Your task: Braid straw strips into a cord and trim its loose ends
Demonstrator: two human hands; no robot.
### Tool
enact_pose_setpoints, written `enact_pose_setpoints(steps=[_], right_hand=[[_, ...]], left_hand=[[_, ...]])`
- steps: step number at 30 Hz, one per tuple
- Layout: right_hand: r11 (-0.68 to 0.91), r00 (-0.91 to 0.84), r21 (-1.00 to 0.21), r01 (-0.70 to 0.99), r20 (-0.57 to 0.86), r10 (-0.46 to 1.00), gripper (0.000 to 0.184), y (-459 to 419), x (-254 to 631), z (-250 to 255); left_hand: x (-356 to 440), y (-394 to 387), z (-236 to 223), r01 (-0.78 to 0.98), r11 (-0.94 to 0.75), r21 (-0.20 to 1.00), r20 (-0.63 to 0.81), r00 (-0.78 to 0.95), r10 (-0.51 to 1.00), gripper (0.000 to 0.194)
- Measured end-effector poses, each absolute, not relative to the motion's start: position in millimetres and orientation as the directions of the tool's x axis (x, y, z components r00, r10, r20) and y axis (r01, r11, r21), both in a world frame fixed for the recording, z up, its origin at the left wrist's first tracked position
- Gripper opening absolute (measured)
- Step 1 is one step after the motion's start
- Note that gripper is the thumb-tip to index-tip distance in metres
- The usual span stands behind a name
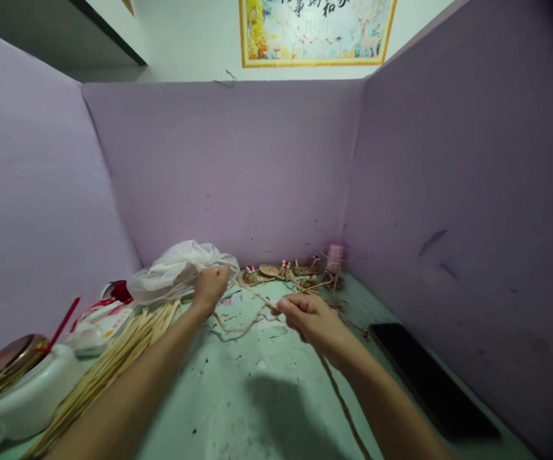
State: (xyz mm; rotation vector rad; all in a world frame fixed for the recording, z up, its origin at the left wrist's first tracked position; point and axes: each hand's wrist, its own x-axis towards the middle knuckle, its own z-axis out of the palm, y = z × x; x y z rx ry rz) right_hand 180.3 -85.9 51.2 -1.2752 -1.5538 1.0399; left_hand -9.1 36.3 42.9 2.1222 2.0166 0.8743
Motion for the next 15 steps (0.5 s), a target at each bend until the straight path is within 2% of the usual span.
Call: enact_pose_setpoints(steps=[3,5,8,12,13,15], right_hand=[[-0.046,-0.183,-0.998,-0.048,-0.037,0.983,0.023,-78.7,179.7,39.7],[-0.144,-0.256,-0.974,-0.173,-0.096,0.962,0.022,-75.0,176.8,30.3],[-0.274,-0.285,-0.909,-0.313,-0.185,0.94,0.032,-69.4,173.8,15.7],[-0.31,-0.228,-0.883,-0.353,-0.24,0.944,0.018,-58.0,178.8,-5.0],[-0.321,-0.222,-0.88,-0.35,-0.255,0.941,0.015,-55.4,179.9,-9.9],[-0.363,-0.254,-0.874,-0.322,-0.29,0.923,0.012,-52.4,178.0,-18.6]], left_hand=[[3.2,65.4,92.4,0.868,-0.184,0.461,0.461,-0.057,0.886,0.031],[11.9,81.7,122.0,0.851,-0.22,0.477,0.535,-0.082,0.841,0.027],[24.2,91.9,141.5,0.828,-0.241,0.506,0.599,-0.136,0.789,0.032],[34.1,67.5,106.7,0.795,-0.163,0.585,0.542,-0.233,0.808,0.055],[35.6,55.3,89.5,0.779,-0.153,0.609,0.507,-0.233,0.83,0.051],[37.7,27.5,51.3,0.732,-0.151,0.665,0.385,-0.162,0.909,0.029]])
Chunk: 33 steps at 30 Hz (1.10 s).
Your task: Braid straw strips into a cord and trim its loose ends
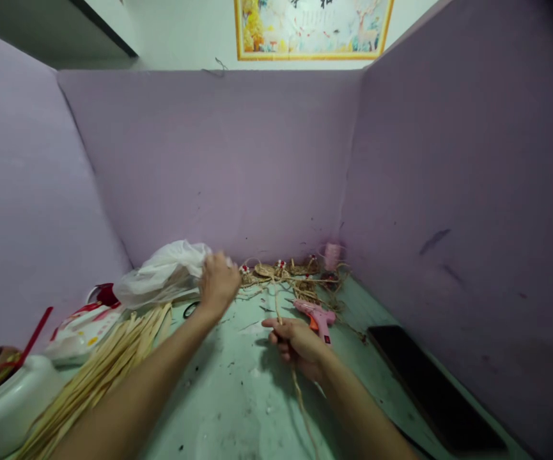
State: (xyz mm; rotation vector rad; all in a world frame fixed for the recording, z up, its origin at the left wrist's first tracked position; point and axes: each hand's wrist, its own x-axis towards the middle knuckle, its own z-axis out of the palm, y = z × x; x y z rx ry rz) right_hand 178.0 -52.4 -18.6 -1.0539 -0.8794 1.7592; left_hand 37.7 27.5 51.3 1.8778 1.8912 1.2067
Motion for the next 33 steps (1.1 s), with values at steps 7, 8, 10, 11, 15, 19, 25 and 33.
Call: enact_pose_setpoints(steps=[7,8,10,11,15,19,25,33], right_hand=[[-0.544,-0.473,-0.795,-0.269,-0.383,0.794,0.015,-69.7,144.0,-26.4],[-0.575,-0.491,-0.765,-0.292,-0.396,0.776,0.018,-74.8,143.5,-26.0],[-0.651,-0.538,-0.664,-0.368,-0.419,0.732,0.024,-87.5,148.6,-25.7],[-0.692,-0.573,-0.611,-0.385,-0.43,0.698,0.025,-95.3,152.8,-25.9],[-0.717,-0.613,-0.584,-0.38,-0.422,0.668,0.023,-130.6,164.9,-29.6],[-0.645,-0.549,-0.666,-0.375,-0.4,0.733,0.026,-153.2,159.9,-36.9],[-0.644,-0.532,-0.691,-0.329,-0.427,0.731,0.032,-158.1,155.4,-43.4],[-0.604,-0.466,-0.661,-0.445,-0.405,0.787,0.027,-157.8,154.9,-50.4]], left_hand=[[24.2,-29.9,-22.4,0.411,0.002,0.912,-0.054,0.115,0.992,0.036],[18.6,-28.9,-21.6,0.359,0.023,0.933,-0.07,0.118,0.99,0.036],[7.4,-23.4,-17.1,0.268,0.061,0.961,-0.096,0.119,0.988,0.036],[2.9,-20.3,-14.8,0.229,0.077,0.97,-0.107,0.122,0.987,0.035],[-2.0,-14.8,-12.1,0.109,0.143,0.984,-0.158,0.141,0.977,0.026],[2.7,-18.2,-15.8,0.066,0.197,0.978,-0.205,0.156,0.966,0.019],[6.9,-17.5,-24.4,0.114,0.167,0.979,-0.179,0.111,0.977,0.021],[-15.2,7.9,-9.9,0.492,-0.003,0.871,-0.012,0.029,1.0,0.027]])
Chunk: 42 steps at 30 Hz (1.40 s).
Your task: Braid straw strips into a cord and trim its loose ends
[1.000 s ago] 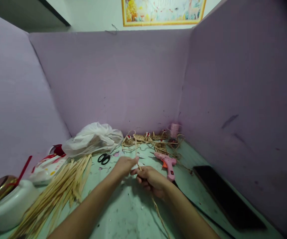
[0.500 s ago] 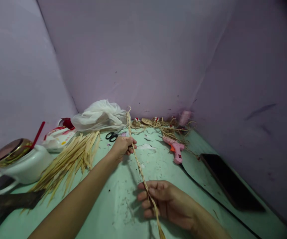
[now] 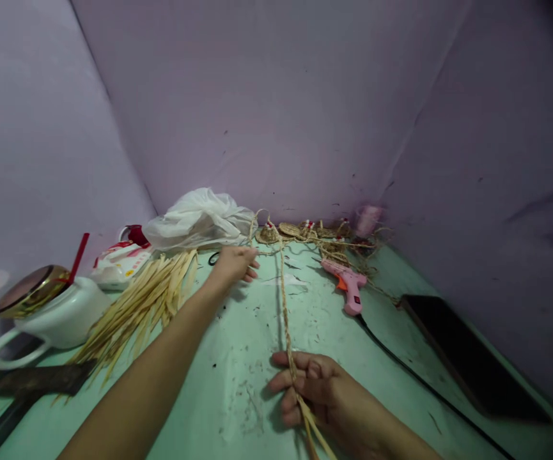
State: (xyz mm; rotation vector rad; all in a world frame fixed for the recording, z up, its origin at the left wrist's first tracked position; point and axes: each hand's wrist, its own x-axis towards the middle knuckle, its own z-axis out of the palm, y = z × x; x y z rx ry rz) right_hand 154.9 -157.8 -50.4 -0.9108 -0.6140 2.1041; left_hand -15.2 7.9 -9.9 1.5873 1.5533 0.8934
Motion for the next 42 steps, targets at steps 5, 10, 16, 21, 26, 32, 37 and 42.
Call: enact_pose_setpoints(steps=[5,10,16,21,26,32,37,42], right_hand=[[-0.603,-0.466,-0.652,-0.46,-0.401,0.789,0.028,-154.9,152.2,-50.4],[-0.617,-0.508,-0.644,-0.452,-0.383,0.772,0.036,-151.0,151.8,-55.4],[-0.605,-0.496,-0.674,-0.424,-0.386,0.778,0.033,-151.0,151.5,-54.1],[-0.588,-0.468,-0.695,-0.415,-0.391,0.793,0.029,-153.0,150.7,-48.2],[-0.57,-0.471,-0.714,-0.406,-0.372,0.8,0.029,-153.9,150.1,-47.1],[-0.551,-0.483,-0.722,-0.418,-0.337,0.808,0.03,-152.4,148.9,-50.7],[-0.579,-0.495,-0.709,-0.402,-0.363,0.789,0.033,-149.1,147.5,-54.4],[-0.571,-0.49,-0.728,-0.378,-0.366,0.791,0.036,-143.0,146.9,-62.5]], left_hand=[[-63.8,21.5,-5.3,0.811,-0.083,0.579,0.202,-0.044,0.978,0.017],[-64.0,28.3,-29.4,0.945,-0.085,0.315,0.236,0.009,0.972,0.019],[-67.6,36.3,-39.2,0.987,-0.005,0.159,0.181,-0.024,0.983,0.019],[-69.6,38.7,-37.4,0.993,0.006,0.117,0.207,-0.031,0.978,0.026],[-71.8,38.9,-33.6,0.998,0.014,0.067,0.203,-0.027,0.979,0.025],[-72.2,27.2,-25.8,0.999,0.025,0.024,0.22,-0.03,0.975,0.027],[-67.8,14.7,1.7,0.998,0.057,0.024,0.216,-0.061,0.975,0.024],[-51.0,-21.9,26.0,0.998,0.011,0.059,0.121,-0.018,0.993,0.017]])
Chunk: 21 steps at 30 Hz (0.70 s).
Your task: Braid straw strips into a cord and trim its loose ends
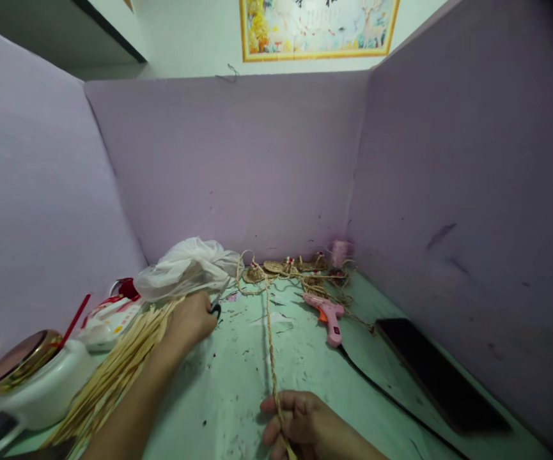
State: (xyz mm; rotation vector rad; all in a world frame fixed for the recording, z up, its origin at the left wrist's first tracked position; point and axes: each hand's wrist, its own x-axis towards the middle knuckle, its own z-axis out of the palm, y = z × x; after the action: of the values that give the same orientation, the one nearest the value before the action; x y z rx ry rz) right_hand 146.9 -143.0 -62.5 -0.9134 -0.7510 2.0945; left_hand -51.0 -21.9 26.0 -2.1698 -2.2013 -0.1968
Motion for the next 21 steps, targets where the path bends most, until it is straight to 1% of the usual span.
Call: enact_pose_setpoints(steps=[4,5,7,10,12,14,16,17,19,20,21], right_hand=[[-0.571,-0.48,-0.723,-0.389,-0.37,0.796,0.038,-139.0,145.7,-72.0],[-0.568,-0.47,-0.722,-0.396,-0.372,0.801,0.038,-138.8,145.3,-74.1],[-0.556,-0.447,-0.724,-0.407,-0.373,0.813,0.042,-139.7,144.6,-77.3],[-0.53,-0.425,-0.721,-0.447,-0.35,0.835,0.046,-142.9,143.9,-77.8],[-0.506,-0.387,-0.721,-0.473,-0.346,0.855,0.043,-145.6,143.9,-73.8],[-0.497,-0.334,-0.737,-0.458,-0.375,0.865,0.041,-148.0,144.4,-66.6],[-0.502,-0.3,-0.765,-0.404,-0.408,0.862,0.041,-149.6,145.3,-58.1],[-0.494,-0.277,-0.786,-0.372,-0.414,0.867,0.04,-149.9,145.7,-54.3],[-0.461,-0.217,-0.824,-0.329,-0.41,0.886,0.034,-149.9,146.9,-48.9],[-0.445,-0.188,-0.835,-0.323,-0.405,0.895,0.03,-149.5,147.5,-47.5],[-0.432,-0.161,-0.84,-0.33,-0.401,0.902,0.027,-149.0,148.2,-47.0]], left_hand=[[-39.8,-64.5,8.6,0.995,-0.08,0.062,-0.012,0.081,0.997,0.012],[-38.9,-72.9,1.8,0.995,-0.085,0.054,-0.073,0.089,0.993,0.015],[-38.3,-84.9,-10.1,0.995,-0.095,0.039,-0.121,0.099,0.988,0.024],[-37.6,-92.1,-17.1,0.996,-0.078,0.034,-0.097,0.08,0.992,0.033],[-36.9,-92.7,-15.2,0.996,-0.071,0.048,-0.066,0.074,0.995,0.031],[-37.4,-91.7,-11.9,0.995,-0.064,0.077,-0.049,0.068,0.996,0.025],[-39.6,-89.3,-10.5,0.986,-0.062,0.157,-0.062,0.072,0.995,0.018],[-41.1,-87.9,-11.0,0.97,-0.062,0.235,-0.085,0.084,0.993,0.016],[-43.9,-85.2,-14.2,0.883,-0.004,0.469,-0.187,0.104,0.977,0.018],[-44.9,-84.2,-16.5,0.819,0.047,0.572,-0.249,0.118,0.961,0.024],[-45.4,-83.5,-18.9,0.753,0.111,0.648,-0.31,0.127,0.942,0.03]])
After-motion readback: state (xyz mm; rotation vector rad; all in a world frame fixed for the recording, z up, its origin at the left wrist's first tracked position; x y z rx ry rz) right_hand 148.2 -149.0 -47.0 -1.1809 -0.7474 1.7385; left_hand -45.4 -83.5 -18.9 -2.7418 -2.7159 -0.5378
